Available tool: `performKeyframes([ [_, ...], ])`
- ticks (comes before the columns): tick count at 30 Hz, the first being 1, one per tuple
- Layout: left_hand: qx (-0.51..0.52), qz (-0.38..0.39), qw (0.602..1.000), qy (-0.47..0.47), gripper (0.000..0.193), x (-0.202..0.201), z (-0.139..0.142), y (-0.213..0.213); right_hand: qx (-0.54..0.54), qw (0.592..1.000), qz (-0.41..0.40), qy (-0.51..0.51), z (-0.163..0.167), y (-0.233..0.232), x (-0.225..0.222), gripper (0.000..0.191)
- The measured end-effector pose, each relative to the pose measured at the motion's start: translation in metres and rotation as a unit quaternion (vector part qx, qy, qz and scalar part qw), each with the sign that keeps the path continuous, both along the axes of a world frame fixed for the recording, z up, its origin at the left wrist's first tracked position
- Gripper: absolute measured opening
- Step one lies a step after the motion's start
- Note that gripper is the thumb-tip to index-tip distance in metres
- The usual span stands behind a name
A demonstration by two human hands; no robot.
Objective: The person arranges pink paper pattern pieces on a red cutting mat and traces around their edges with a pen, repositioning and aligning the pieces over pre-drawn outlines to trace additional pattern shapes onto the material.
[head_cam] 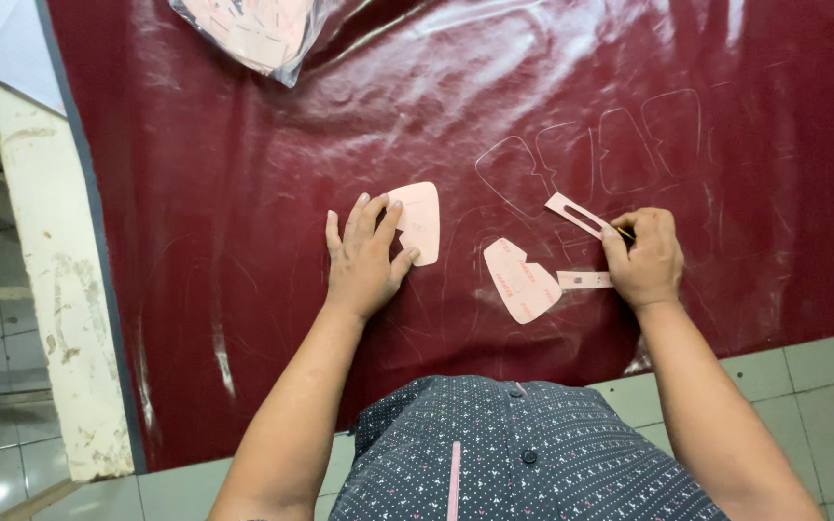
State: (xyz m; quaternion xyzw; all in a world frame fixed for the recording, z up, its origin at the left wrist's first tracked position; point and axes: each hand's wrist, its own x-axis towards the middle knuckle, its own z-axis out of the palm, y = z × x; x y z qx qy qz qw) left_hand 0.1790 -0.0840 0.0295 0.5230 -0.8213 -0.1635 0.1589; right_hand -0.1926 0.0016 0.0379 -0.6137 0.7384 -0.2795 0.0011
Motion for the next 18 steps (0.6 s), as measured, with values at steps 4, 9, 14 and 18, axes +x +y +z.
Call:
performKeyframes([
  [4, -0.005, 0.012, 0.998, 0.054, 0.071, -0.001, 0.007, 0.015, 0.029, 0.997, 0.032, -0.062, 0.013, 0.015, -0.008, 0.024],
  [9, 0.002, 0.104, 0.977, 0.188, 0.061, 0.019, 0.010, 0.067, -0.031, 0.999, 0.041, -0.007, 0.010, 0.066, -0.005, 0.021],
  [14, -0.017, 0.233, 0.972, 0.038, 0.061, 0.046, -0.003, 0.163, 0.030, 0.993, 0.079, -0.079, -0.005, 0.148, 0.020, 0.018],
  [18, -0.012, 0.283, 0.958, -0.047, 0.064, 0.069, -0.020, 0.214, -0.041, 0.993, 0.109, -0.005, -0.023, 0.167, 0.020, 0.024],
])
